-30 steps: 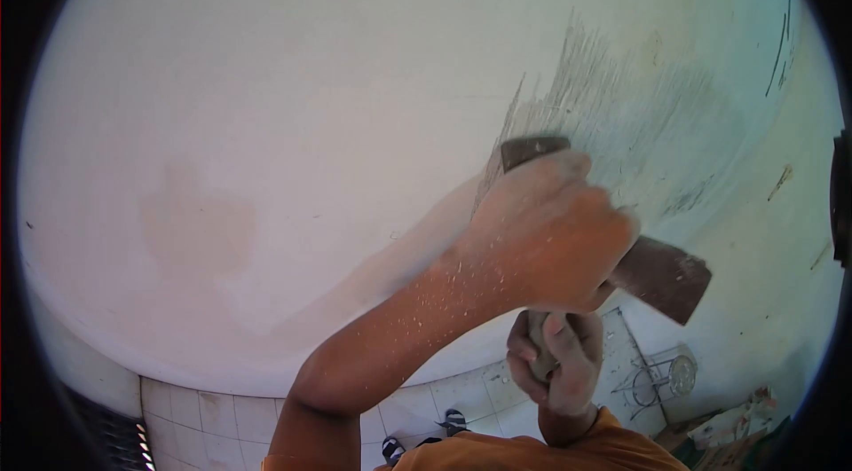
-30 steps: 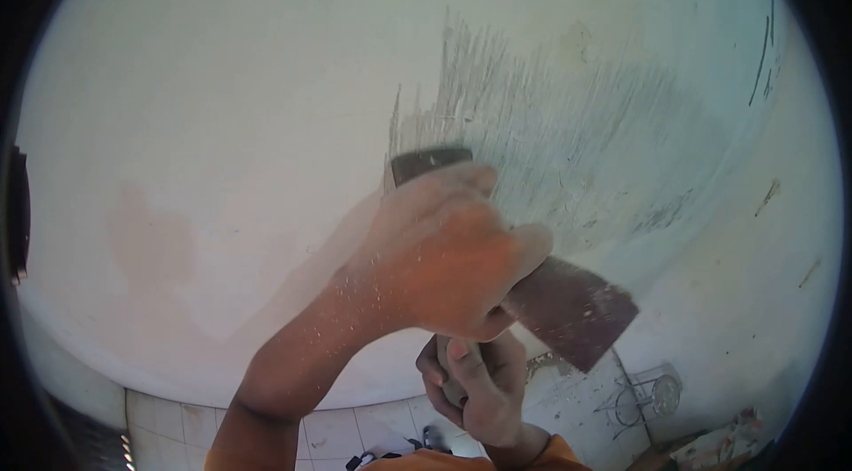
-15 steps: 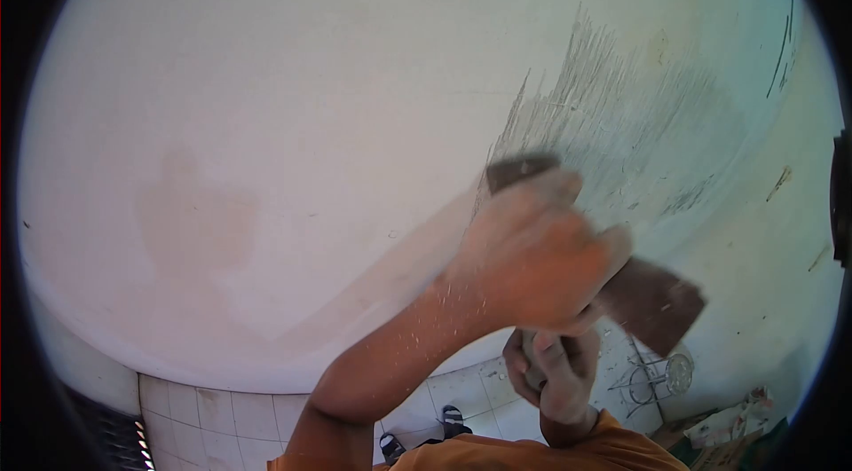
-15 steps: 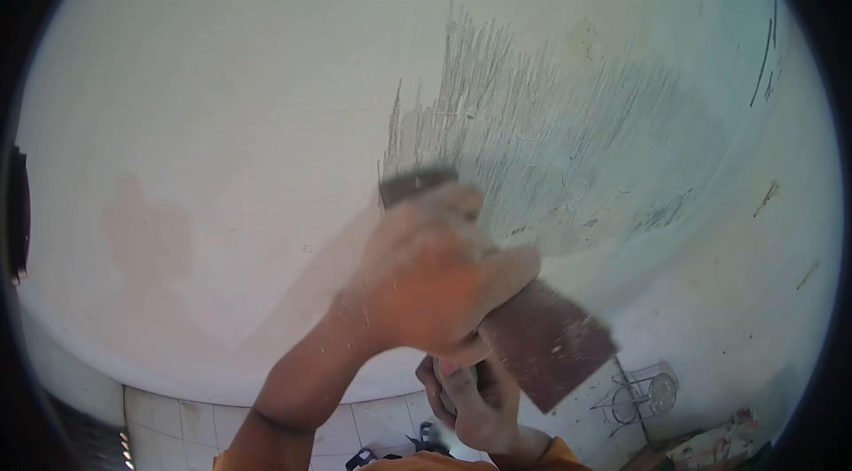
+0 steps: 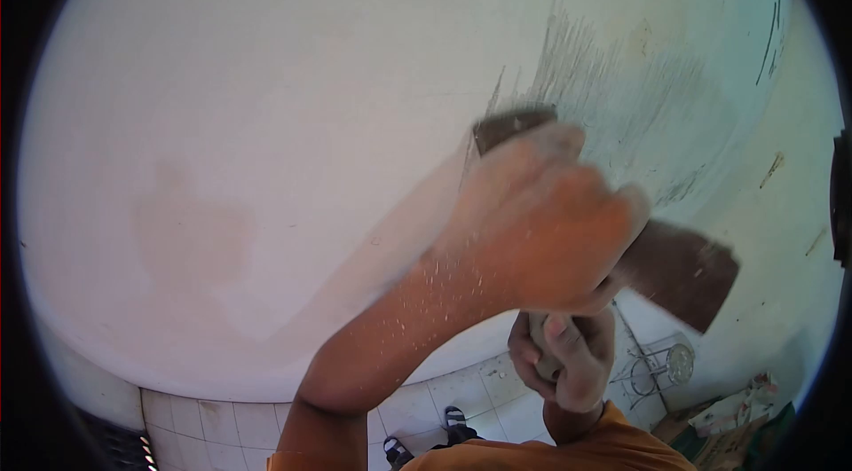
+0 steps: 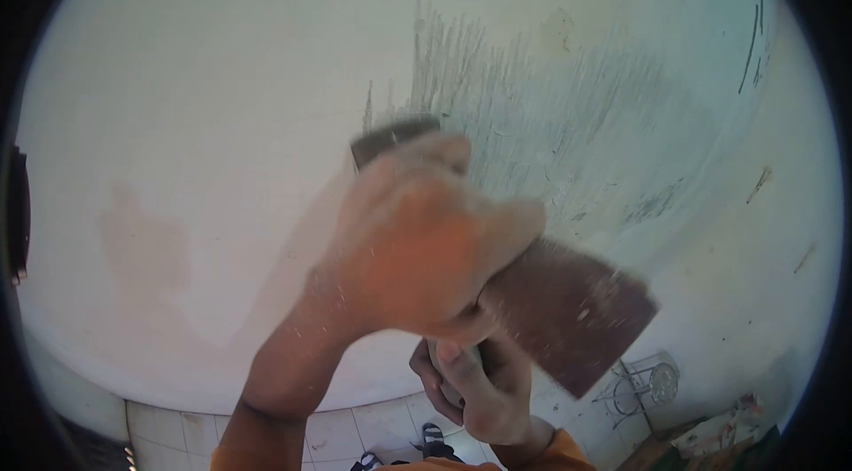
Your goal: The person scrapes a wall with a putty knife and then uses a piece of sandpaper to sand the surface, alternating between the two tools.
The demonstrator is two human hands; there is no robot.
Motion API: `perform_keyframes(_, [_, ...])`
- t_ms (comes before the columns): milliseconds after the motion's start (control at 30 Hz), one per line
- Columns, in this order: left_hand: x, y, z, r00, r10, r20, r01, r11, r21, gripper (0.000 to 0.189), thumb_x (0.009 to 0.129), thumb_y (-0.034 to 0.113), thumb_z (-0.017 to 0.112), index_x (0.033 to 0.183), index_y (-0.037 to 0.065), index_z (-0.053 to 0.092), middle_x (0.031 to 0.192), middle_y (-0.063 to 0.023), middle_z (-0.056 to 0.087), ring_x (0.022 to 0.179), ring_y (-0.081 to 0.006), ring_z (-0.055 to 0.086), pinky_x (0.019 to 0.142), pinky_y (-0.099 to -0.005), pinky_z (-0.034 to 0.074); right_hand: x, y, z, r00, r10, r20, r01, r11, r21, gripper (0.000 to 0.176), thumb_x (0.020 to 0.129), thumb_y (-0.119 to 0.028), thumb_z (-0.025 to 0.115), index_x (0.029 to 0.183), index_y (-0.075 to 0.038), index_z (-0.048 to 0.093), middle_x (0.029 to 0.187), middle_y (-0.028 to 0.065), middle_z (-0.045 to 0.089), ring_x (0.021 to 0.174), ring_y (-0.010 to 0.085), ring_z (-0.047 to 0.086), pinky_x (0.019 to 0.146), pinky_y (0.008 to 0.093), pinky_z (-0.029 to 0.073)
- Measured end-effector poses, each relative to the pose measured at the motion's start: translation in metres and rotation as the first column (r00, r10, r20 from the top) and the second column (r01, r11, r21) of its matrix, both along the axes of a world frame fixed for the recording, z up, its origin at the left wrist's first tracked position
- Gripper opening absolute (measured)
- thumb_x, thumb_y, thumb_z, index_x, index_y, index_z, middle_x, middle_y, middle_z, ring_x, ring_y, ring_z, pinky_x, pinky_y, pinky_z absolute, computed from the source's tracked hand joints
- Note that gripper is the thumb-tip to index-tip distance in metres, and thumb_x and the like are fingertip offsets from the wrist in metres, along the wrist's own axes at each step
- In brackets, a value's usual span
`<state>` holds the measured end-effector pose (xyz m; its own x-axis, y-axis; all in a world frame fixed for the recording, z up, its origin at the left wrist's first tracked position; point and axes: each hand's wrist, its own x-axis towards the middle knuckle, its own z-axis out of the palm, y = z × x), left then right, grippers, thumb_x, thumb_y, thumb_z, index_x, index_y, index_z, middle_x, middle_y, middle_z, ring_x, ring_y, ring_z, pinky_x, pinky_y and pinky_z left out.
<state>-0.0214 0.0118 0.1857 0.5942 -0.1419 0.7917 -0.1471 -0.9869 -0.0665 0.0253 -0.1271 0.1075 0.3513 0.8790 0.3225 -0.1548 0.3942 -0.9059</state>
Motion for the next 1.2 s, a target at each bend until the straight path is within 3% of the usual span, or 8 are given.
perform_keyframes(233, [-0.008, -0.006, -0.025, 0.956, 0.123, -0.265, -0.122, 0.992, 0.023, 0.032, 0.046, 0.027, 0.069, 0.072, 0.016, 0.052, 0.056, -0.0012, 0.054, 0.068, -0.0255, 0.052, 0.056, -0.0392, 0.040, -0.009, -0.006, -0.024, 0.997, -0.039, -0.060, 0.035, 0.997, -0.063, 0.027, 0.098, -0.025, 0.046, 0.104, 0.001, 0.045, 0.067, 0.0053, 0.047, 0.041, 0.0035, 0.034, 0.033, 0.0170, 0.027])
perform_keyframes(400, [-0.003, -0.002, 0.001, 0.989, 0.005, 0.146, -0.008, 1.000, 0.022, 0.026, 0.044, 0.020, 0.066, 0.063, 0.014, 0.049, 0.047, -0.0021, 0.046, 0.059, -0.0228, 0.047, 0.054, -0.0348, 0.039, -0.005, -0.001, 0.008, 0.999, 0.016, -0.051, -0.015, 1.000, 0.014, 0.029, 0.097, -0.024, 0.046, 0.103, 0.005, 0.045, 0.062, 0.0034, 0.042, 0.044, 0.0072, 0.036, 0.032, 0.0184, 0.026])
perform_keyframes(500, [-0.010, -0.004, -0.018, 0.966, 0.066, -0.248, -0.075, 0.997, -0.027, 0.025, 0.045, 0.020, 0.065, 0.061, 0.013, 0.047, 0.046, -0.0030, 0.044, 0.057, -0.0244, 0.045, 0.055, -0.0340, 0.039, -0.010, -0.005, -0.010, 0.990, -0.008, -0.139, 0.000, 0.998, -0.061, 0.032, 0.096, -0.024, 0.048, 0.107, 0.006, 0.045, 0.061, 0.0065, 0.042, 0.040, 0.0074, 0.033, 0.030, 0.0188, 0.024])
perform_keyframes(667, [-0.005, -0.005, 0.010, 1.000, -0.013, 0.014, 0.013, 1.000, -0.010, 0.026, 0.047, 0.016, 0.068, 0.062, 0.011, 0.047, 0.047, -0.0031, 0.047, 0.060, -0.0204, 0.047, 0.056, -0.0320, 0.040, -0.005, -0.002, -0.002, 0.994, 0.019, -0.104, -0.015, 0.999, 0.038, 0.034, 0.096, -0.024, 0.048, 0.106, 0.008, 0.045, 0.058, 0.0026, 0.037, 0.043, 0.0070, 0.035, 0.031, 0.0183, 0.027])
perform_keyframes(800, [-0.011, -0.003, -0.013, 0.971, 0.053, -0.234, -0.057, 0.998, -0.011, 0.030, 0.044, 0.022, 0.068, 0.064, 0.011, 0.048, 0.047, -0.0058, 0.045, 0.062, -0.0256, 0.049, 0.059, -0.0322, 0.043, -0.013, 0.003, -0.005, 0.990, 0.006, -0.142, -0.004, 1.000, 0.017, 0.030, 0.096, -0.022, 0.047, 0.094, 0.007, 0.046, 0.057, 0.0035, 0.038, 0.043, 0.0073, 0.036, 0.029, 0.0185, 0.026])
perform_keyframes(867, [-0.004, -0.001, -0.003, 0.998, -0.030, 0.062, 0.030, 1.000, 0.007, 0.030, 0.045, 0.021, 0.070, 0.064, 0.012, 0.048, 0.049, -0.0046, 0.048, 0.061, -0.0254, 0.049, 0.059, -0.0318, 0.043, -0.015, 0.000, -0.004, 0.993, 0.001, -0.122, 0.004, 0.999, 0.040, 0.030, 0.097, -0.022, 0.046, 0.091, 0.007, 0.046, 0.057, 0.0037, 0.037, 0.043, 0.0073, 0.036, 0.029, 0.0186, 0.026])
perform_keyframes(1067, [-0.010, -0.004, -0.010, 0.953, 0.060, -0.295, -0.068, 0.998, -0.017, 0.024, 0.050, 0.022, 0.068, 0.065, 0.013, 0.051, 0.051, -0.0055, 0.049, 0.069, -0.0272, 0.055, 0.066, -0.0384, 0.045, -0.014, 0.002, -0.010, 0.991, -0.047, -0.122, 0.047, 0.999, -0.002, 0.029, 0.097, -0.023, 0.045, 0.091, 0.006, 0.046, 0.060, 0.0056, 0.040, 0.042, 0.0069, 0.036, 0.029, 0.0186, 0.026])
perform_keyframes(1200, [-0.005, -0.004, -0.002, 0.999, 0.049, -0.021, -0.048, 0.998, 0.042, 0.025, 0.051, 0.023, 0.069, 0.068, 0.013, 0.053, 0.055, -0.0049, 0.053, 0.073, -0.0258, 0.055, 0.064, -0.0389, 0.044, -0.005, 0.006, 0.008, 0.997, 0.043, -0.062, -0.039, 0.997, 0.063, 0.030, 0.097, -0.022, 0.044, 0.106, 0.006, 0.044, 0.063, 0.0099, 0.046, 0.036, 0.0060, 0.032, 0.030, 0.0187, 0.026])
